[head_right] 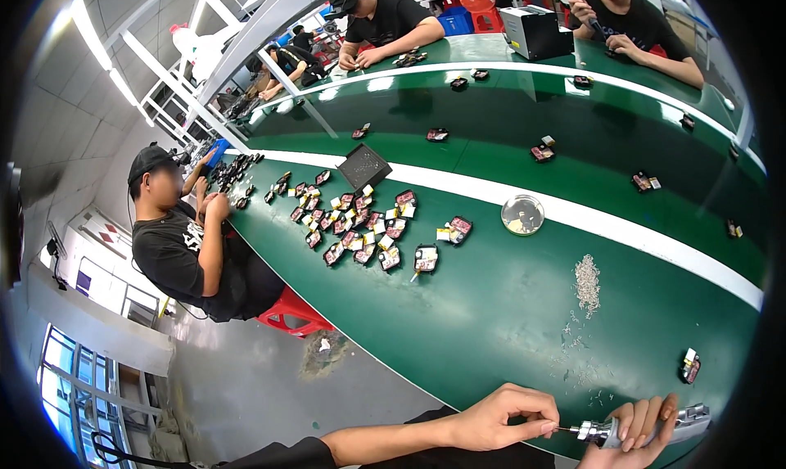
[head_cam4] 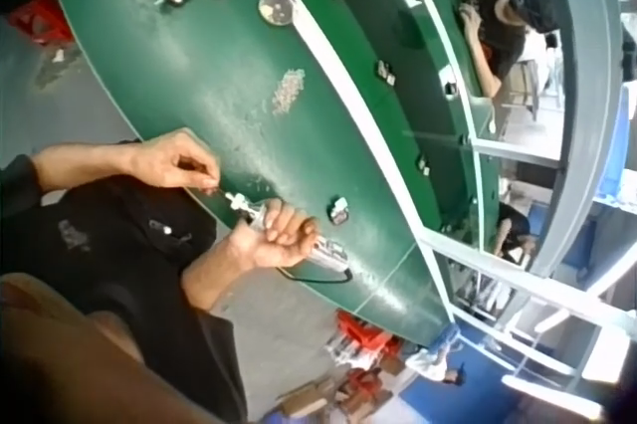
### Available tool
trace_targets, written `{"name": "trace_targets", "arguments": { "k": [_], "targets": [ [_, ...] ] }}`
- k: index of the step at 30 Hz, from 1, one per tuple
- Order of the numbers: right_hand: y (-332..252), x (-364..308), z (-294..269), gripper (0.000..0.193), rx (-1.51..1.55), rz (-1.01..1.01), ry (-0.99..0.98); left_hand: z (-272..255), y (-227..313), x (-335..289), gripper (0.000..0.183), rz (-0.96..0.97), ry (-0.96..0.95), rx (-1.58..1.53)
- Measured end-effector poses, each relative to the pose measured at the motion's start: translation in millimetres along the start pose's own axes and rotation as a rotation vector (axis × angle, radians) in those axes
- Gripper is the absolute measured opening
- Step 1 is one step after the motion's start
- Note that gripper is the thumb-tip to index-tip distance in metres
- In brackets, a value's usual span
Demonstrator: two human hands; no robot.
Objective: Use an electric screwdriver to secure components and assemble electronic devices at a factory workstation.
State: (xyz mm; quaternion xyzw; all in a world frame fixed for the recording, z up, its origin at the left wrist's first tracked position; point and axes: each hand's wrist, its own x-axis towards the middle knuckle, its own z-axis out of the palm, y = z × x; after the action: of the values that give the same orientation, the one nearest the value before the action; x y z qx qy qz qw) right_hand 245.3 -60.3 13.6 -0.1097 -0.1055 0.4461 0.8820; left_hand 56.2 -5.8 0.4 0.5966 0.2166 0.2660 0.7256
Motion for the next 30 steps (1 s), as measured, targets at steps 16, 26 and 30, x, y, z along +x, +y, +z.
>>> {"name": "trace_targets", "arguments": {
  "k": [16, 26, 30],
  "targets": [
    [4, -3, -1, 0.012, -0.003, -0.001, 0.082, 1, -6, 0, 0.013, 0.056, 0.043, -0.066],
    [0, -8, 5, 0.014, -0.054, -0.038, 0.071, 4, 7, -3, 0.01, 0.107, 0.042, 0.186],
    [1, -7, 6, 0.016, -0.074, -0.026, 0.082, 4, 1, 7, 0.005, 0.387, 0.088, 0.449]
  ]
}}
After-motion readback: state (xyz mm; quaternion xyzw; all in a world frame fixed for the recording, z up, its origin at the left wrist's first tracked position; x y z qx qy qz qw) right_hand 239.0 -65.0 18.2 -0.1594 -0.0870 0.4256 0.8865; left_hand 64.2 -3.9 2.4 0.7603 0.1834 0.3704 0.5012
